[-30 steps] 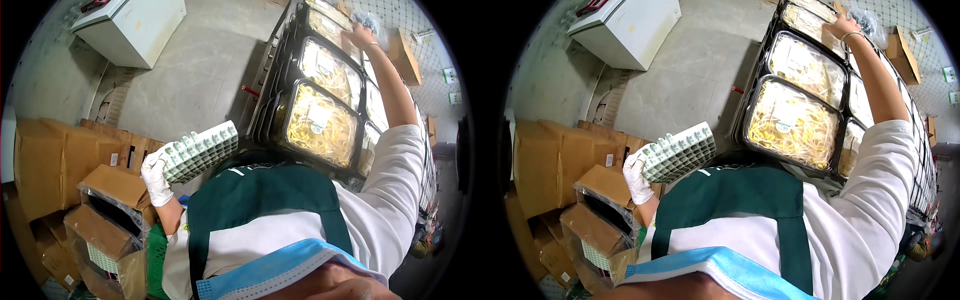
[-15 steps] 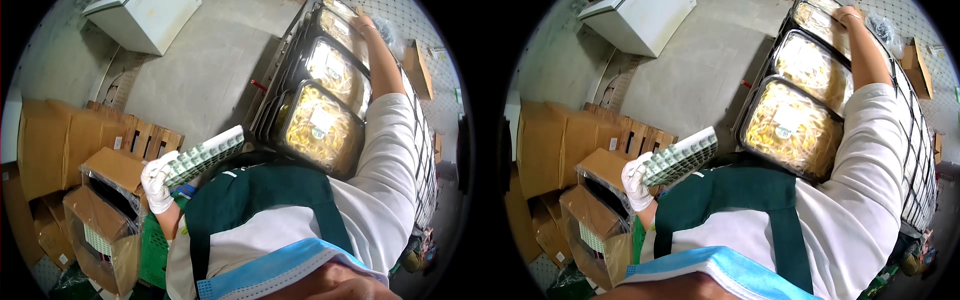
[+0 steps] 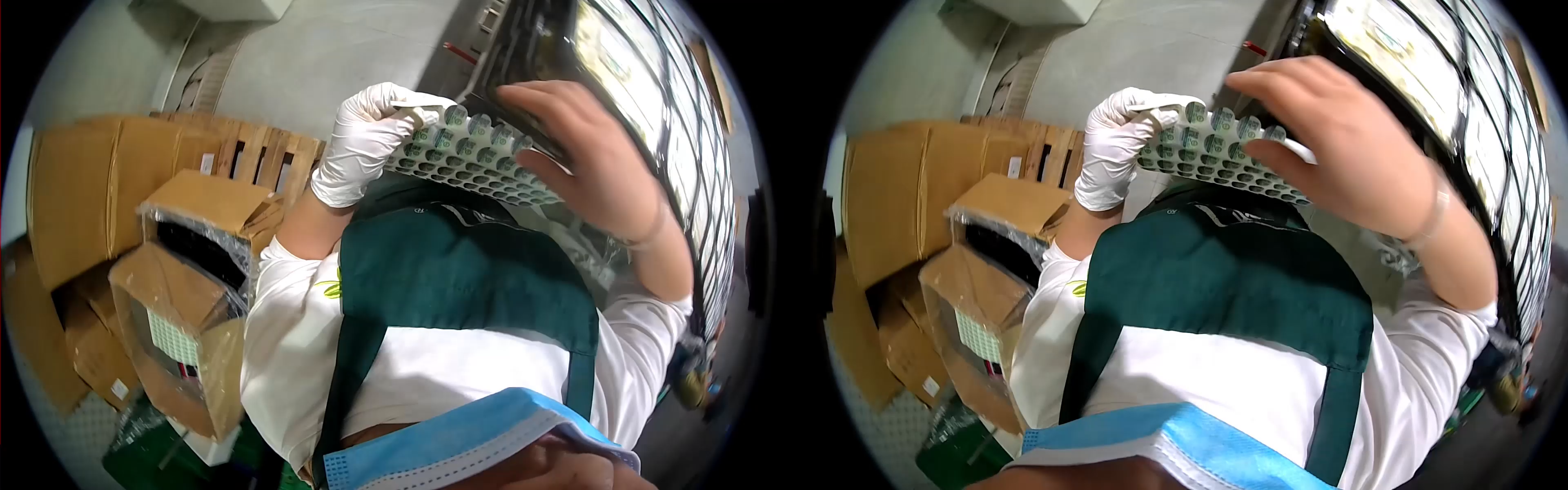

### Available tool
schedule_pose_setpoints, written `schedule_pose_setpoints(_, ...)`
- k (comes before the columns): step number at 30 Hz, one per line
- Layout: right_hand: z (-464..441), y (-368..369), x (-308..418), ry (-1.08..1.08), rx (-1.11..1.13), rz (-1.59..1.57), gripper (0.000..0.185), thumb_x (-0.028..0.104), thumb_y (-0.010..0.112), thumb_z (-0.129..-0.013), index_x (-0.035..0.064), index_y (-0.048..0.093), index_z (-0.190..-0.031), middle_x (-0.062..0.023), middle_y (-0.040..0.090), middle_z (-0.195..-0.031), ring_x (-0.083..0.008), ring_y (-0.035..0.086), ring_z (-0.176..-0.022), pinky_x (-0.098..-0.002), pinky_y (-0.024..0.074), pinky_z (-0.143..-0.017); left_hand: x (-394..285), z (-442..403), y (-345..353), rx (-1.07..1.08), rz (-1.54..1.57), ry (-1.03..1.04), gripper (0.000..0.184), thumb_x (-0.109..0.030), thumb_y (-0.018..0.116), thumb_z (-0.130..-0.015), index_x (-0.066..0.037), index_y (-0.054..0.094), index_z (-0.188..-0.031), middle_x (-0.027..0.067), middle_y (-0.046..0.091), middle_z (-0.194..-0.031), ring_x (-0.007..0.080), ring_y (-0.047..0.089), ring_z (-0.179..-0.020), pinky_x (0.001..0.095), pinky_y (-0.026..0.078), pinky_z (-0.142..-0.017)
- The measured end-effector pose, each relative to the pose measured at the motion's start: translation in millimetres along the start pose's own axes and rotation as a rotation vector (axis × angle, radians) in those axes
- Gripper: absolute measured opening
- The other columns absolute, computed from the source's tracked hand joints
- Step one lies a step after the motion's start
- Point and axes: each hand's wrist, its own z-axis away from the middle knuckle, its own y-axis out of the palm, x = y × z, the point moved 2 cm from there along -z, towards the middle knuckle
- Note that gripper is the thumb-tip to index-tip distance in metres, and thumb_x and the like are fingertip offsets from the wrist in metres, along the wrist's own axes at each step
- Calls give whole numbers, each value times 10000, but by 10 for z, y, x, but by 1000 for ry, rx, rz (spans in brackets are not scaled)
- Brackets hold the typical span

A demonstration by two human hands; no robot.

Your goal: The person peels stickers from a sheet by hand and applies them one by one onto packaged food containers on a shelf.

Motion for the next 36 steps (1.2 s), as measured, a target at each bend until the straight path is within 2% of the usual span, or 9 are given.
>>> schedule_pose_setpoints(4,263,343,17,155,-146,30,318,158,580,-754,11,485,-1020,-111,520,-918,-268,490,-863,-334,423,-754,-26,27,272,69,-53,-115,64,-39,582,-737,-24,619,-788,12,602,-668,41,494,-557,171,388,-515)
schedule_pose_setpoints(12,703,422,119,295,-430,449,210,43,543,-625,130,514,-813,-2,450,-707,-157,513,-653,-258,440,-413,114,1,644,311,-189,-184,102,-62,546,-774,-6,604,-836,12,594,-728,54,509,-623,185,410,-574)
schedule_pose_setpoints(23,1501,239,-176,87,-619,395,255,34,563,-620,105,543,-864,-38,496,-783,-170,509,-644,-237,450,-494,494,1,1268,214,103,-347,149,-89,473,-820,3,561,-897,56,594,-813,106,570,-695,219,459,-620)
schedule_pose_setpoints(25,1640,-109,-271,146,-683,151,204,42,559,-706,84,555,-907,-47,521,-830,-169,548,-687,-209,468,-543,487,-4,1344,138,122,-322,116,-112,506,-811,-27,575,-849,36,593,-760,91,552,-629,219,452,-575)
schedule_pose_setpoints(27,1765,-438,-523,422,-808,-450,308,137,583,-758,55,497,-1042,-98,514,-965,-205,533,-879,-286,474,-702,563,-23,1239,127,124,-323,113,-118,520,-805,-32,581,-846,25,593,-755,78,547,-624,210,450,-573)
schedule_pose_setpoints(29,1722,-654,-776,423,-923,-515,508,60,604,-716,60,402,-1182,-149,476,-1051,-255,495,-963,-304,450,-794,666,-54,1175,149,43,-316,98,-109,534,-798,-35,586,-834,13,591,-739,65,538,-620,201,443,-575)
schedule_pose_setpoints(30,1728,-682,-922,487,-904,-721,583,-31,605,-656,49,367,-1182,-91,416,-1030,-168,464,-913,-274,452,-734,684,-51,1157,135,10,-288,93,-108,546,-793,-34,589,-828,5,588,-720,58,531,-609,196,437,-562)
schedule_pose_setpoints(35,1707,-606,-1321,536,-794,-741,660,-46,586,-661,40,282,-1241,-99,355,-1141,-183,440,-982,-266,448,-755,719,-51,1090,45,-19,-297,117,-109,525,-789,-5,577,-802,26,577,-673,78,536,-562,204,441,-536)
schedule_pose_setpoints(36,1687,-624,-1300,530,-754,-500,647,-41,578,-670,35,280,-1239,-111,364,-1140,-187,448,-980,-265,449,-746,720,-62,1094,10,-48,-317,126,-113,528,-786,1,580,-796,28,577,-660,77,530,-547,202,436,-526)
